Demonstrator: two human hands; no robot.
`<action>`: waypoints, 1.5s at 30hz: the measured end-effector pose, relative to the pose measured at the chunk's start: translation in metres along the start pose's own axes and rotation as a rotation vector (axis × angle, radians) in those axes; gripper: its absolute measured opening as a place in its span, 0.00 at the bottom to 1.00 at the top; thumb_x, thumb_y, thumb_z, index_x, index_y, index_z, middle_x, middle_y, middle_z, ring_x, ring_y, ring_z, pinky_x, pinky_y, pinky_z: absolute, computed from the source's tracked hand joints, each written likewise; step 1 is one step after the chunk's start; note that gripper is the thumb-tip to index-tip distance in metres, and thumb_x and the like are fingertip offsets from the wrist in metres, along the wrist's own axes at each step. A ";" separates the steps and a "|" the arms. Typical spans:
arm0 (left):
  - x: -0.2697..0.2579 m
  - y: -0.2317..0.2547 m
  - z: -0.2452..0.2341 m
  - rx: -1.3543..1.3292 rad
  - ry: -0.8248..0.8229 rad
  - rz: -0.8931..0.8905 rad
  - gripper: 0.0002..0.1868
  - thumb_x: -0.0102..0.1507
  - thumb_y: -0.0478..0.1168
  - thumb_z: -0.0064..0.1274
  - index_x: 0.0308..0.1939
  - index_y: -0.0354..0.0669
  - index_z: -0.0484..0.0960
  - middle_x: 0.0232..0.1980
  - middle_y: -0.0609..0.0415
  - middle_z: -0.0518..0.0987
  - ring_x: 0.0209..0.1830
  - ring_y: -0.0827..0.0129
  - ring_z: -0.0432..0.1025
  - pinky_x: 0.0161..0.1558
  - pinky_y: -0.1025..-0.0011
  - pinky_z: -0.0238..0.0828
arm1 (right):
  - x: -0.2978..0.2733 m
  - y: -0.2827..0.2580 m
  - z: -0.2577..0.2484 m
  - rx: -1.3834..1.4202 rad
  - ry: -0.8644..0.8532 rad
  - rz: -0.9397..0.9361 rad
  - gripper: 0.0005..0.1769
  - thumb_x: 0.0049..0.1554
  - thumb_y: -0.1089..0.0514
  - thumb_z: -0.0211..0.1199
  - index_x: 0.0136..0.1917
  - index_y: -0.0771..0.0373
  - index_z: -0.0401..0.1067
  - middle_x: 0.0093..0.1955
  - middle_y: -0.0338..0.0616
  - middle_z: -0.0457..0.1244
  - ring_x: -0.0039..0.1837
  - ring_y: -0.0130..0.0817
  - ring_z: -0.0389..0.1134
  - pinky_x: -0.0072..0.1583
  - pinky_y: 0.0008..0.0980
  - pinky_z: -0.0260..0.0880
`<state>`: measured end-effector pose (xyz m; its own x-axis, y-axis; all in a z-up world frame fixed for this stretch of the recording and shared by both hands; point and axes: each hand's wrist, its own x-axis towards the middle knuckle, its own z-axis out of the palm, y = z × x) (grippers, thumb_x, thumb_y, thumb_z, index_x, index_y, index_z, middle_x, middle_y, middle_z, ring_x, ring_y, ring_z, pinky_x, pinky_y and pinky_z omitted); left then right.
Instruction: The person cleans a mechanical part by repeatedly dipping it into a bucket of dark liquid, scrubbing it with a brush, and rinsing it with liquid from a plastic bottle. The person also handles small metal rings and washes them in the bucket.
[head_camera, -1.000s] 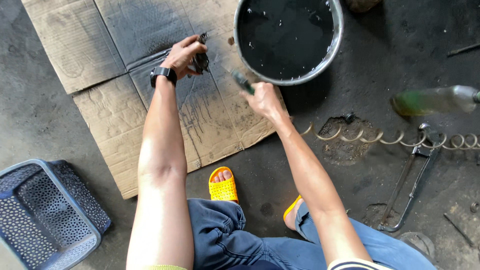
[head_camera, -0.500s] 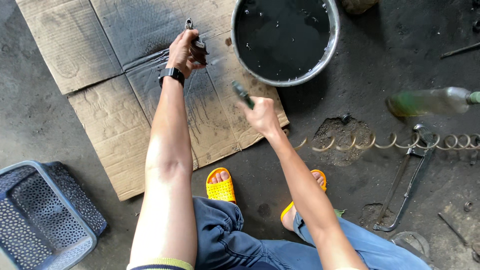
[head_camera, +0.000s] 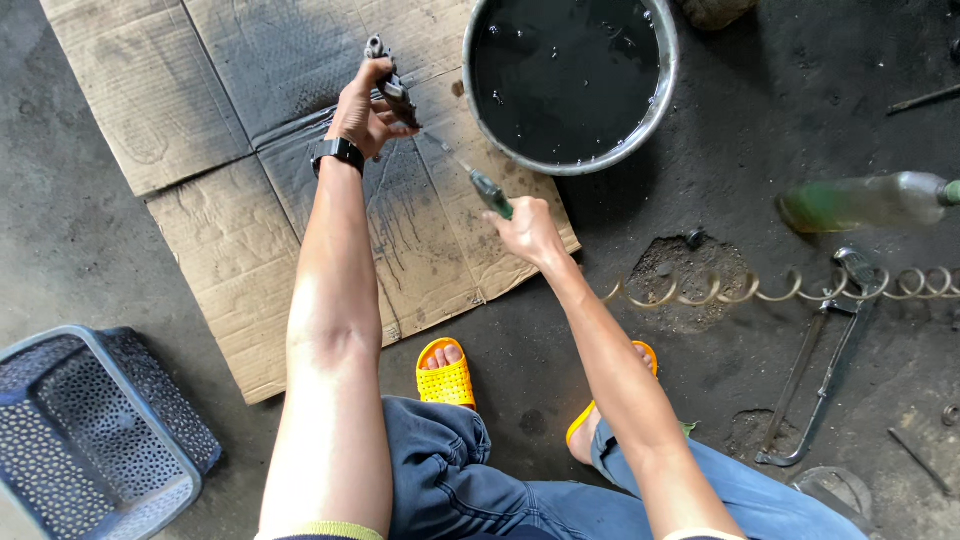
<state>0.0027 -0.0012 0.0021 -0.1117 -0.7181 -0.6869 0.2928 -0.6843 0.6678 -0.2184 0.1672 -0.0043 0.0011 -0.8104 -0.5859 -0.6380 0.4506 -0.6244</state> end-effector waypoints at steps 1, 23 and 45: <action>0.008 -0.003 -0.001 0.001 0.001 0.003 0.28 0.41 0.55 0.60 0.37 0.45 0.71 0.34 0.49 0.71 0.34 0.58 0.71 0.36 0.55 0.76 | -0.006 -0.010 -0.007 0.001 0.000 -0.003 0.17 0.59 0.49 0.62 0.36 0.63 0.72 0.30 0.41 0.65 0.27 0.28 0.61 0.31 0.32 0.63; 0.002 -0.013 -0.011 1.010 0.377 0.326 0.51 0.44 0.53 0.56 0.69 0.44 0.53 0.61 0.39 0.53 0.63 0.41 0.52 0.56 0.48 0.62 | -0.130 0.008 -0.117 1.068 -0.674 -1.337 0.20 0.59 0.52 0.59 0.30 0.67 0.68 0.27 0.48 0.63 0.28 0.41 0.70 0.26 0.30 0.69; 0.002 -0.039 0.004 1.678 0.147 0.665 0.66 0.39 0.53 0.69 0.70 0.28 0.45 0.62 0.35 0.56 0.59 0.43 0.55 0.56 0.50 0.62 | 0.009 -0.078 -0.039 0.113 -0.018 0.102 0.19 0.56 0.47 0.66 0.31 0.63 0.75 0.30 0.40 0.69 0.23 0.22 0.64 0.36 0.25 0.71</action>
<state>-0.0129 0.0241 -0.0243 -0.2857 -0.9435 -0.1677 -0.9274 0.2281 0.2965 -0.1989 0.1105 0.0591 -0.0445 -0.7518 -0.6579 -0.5446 0.5703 -0.6149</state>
